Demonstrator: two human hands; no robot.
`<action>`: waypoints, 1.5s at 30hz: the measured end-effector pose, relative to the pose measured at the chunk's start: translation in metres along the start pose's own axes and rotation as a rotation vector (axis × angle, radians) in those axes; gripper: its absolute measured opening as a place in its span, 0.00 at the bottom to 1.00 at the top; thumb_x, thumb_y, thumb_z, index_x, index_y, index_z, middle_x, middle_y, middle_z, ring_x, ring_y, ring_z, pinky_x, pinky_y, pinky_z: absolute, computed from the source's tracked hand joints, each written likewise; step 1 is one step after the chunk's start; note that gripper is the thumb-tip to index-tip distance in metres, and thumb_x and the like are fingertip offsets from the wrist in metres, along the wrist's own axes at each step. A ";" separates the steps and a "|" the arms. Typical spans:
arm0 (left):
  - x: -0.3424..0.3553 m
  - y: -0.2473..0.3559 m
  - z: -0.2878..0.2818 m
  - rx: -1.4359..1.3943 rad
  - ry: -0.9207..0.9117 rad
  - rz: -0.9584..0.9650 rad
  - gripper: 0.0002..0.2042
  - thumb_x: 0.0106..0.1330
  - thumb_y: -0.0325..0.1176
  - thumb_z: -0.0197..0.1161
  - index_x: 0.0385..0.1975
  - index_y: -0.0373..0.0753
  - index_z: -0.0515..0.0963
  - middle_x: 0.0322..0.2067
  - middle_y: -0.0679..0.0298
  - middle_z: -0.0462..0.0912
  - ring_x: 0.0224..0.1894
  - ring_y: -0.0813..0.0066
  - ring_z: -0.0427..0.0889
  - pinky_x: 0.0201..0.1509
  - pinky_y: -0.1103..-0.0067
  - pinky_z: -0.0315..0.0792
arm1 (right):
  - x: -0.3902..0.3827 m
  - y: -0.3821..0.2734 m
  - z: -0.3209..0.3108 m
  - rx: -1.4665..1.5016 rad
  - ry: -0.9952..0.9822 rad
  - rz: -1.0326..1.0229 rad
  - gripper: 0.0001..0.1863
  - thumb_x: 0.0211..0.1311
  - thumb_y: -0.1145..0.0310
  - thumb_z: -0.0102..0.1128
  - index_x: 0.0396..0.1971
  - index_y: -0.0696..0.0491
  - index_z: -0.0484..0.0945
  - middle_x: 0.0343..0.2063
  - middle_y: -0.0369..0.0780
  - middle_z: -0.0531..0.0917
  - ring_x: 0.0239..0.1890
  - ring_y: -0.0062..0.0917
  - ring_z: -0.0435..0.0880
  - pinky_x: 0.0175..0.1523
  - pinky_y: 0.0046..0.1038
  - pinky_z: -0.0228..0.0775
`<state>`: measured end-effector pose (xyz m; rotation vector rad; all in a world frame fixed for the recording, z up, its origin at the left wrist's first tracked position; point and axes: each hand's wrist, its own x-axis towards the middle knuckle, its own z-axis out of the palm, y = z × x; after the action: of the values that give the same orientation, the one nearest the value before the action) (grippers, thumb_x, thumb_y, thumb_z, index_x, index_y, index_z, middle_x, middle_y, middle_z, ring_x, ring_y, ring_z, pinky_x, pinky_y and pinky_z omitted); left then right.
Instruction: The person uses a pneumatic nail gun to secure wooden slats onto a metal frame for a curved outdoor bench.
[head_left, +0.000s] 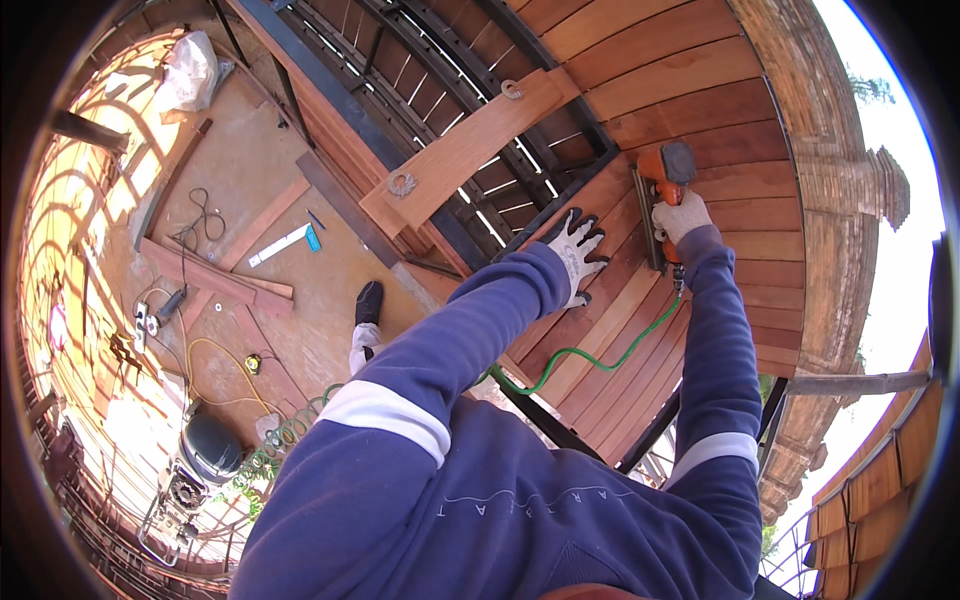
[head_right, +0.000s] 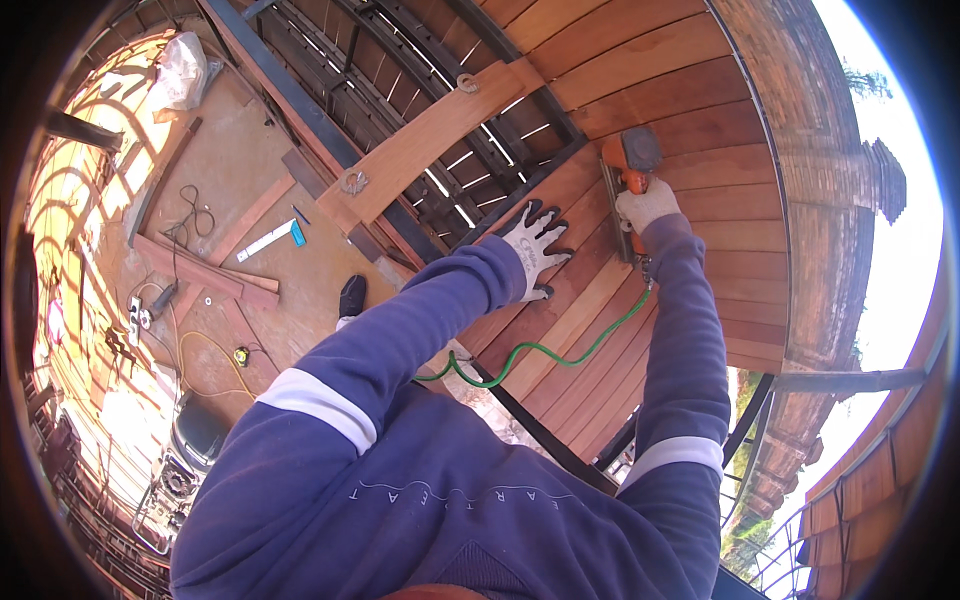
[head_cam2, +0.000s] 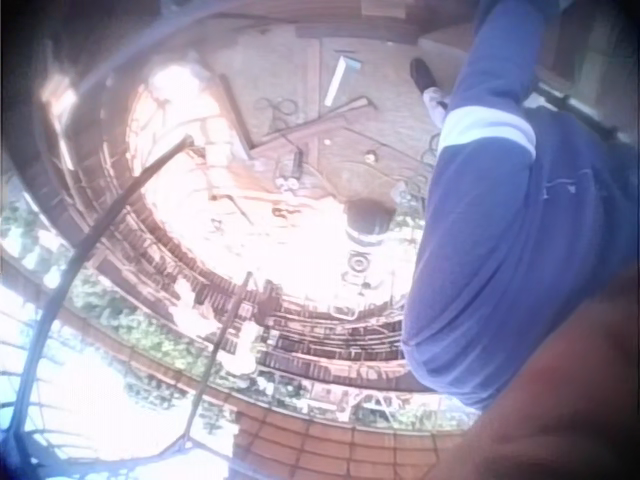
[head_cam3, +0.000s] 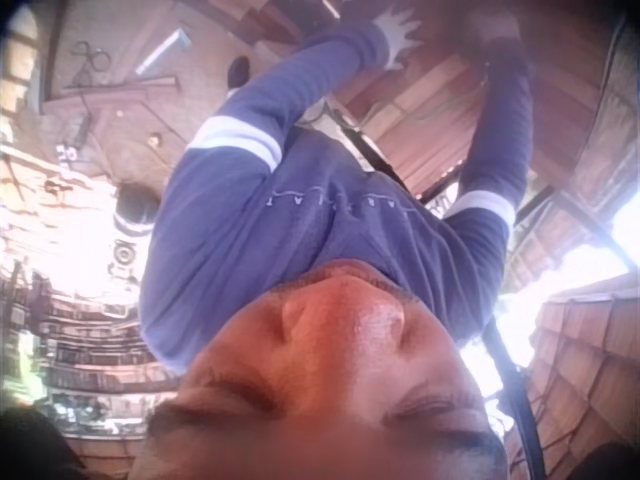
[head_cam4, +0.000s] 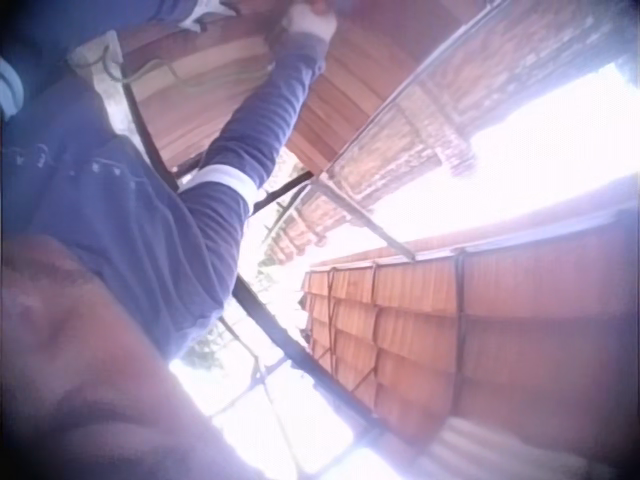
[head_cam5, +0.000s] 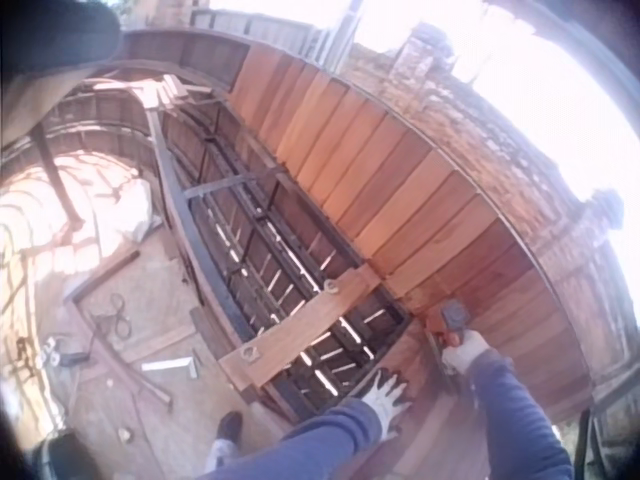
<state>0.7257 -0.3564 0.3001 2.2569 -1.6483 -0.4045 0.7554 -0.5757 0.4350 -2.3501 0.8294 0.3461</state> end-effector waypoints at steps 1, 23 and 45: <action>0.001 0.000 0.001 -0.003 -0.001 0.002 0.38 0.67 0.65 0.50 0.75 0.54 0.61 0.78 0.52 0.49 0.80 0.45 0.39 0.79 0.44 0.28 | 0.000 0.001 0.000 -0.023 0.008 -0.007 0.18 0.54 0.75 0.59 0.47 0.58 0.76 0.22 0.38 0.78 0.20 0.26 0.77 0.27 0.30 0.70; 0.001 -0.001 0.002 -0.023 0.007 0.012 0.39 0.67 0.65 0.51 0.75 0.53 0.61 0.78 0.52 0.49 0.80 0.45 0.40 0.79 0.44 0.29 | 0.012 0.009 -0.014 -0.152 -0.043 0.055 0.20 0.54 0.69 0.61 0.49 0.56 0.79 0.26 0.40 0.83 0.27 0.28 0.84 0.34 0.32 0.75; -0.002 0.003 -0.003 0.017 0.014 0.011 0.38 0.67 0.65 0.51 0.75 0.55 0.61 0.77 0.54 0.52 0.80 0.46 0.42 0.80 0.46 0.28 | 0.010 0.017 -0.017 -0.173 -0.010 0.063 0.18 0.54 0.68 0.61 0.45 0.58 0.79 0.28 0.43 0.85 0.26 0.31 0.85 0.34 0.32 0.76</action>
<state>0.7241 -0.3549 0.3045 2.2566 -1.6620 -0.3725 0.7529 -0.6017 0.4358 -2.4831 0.9019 0.4721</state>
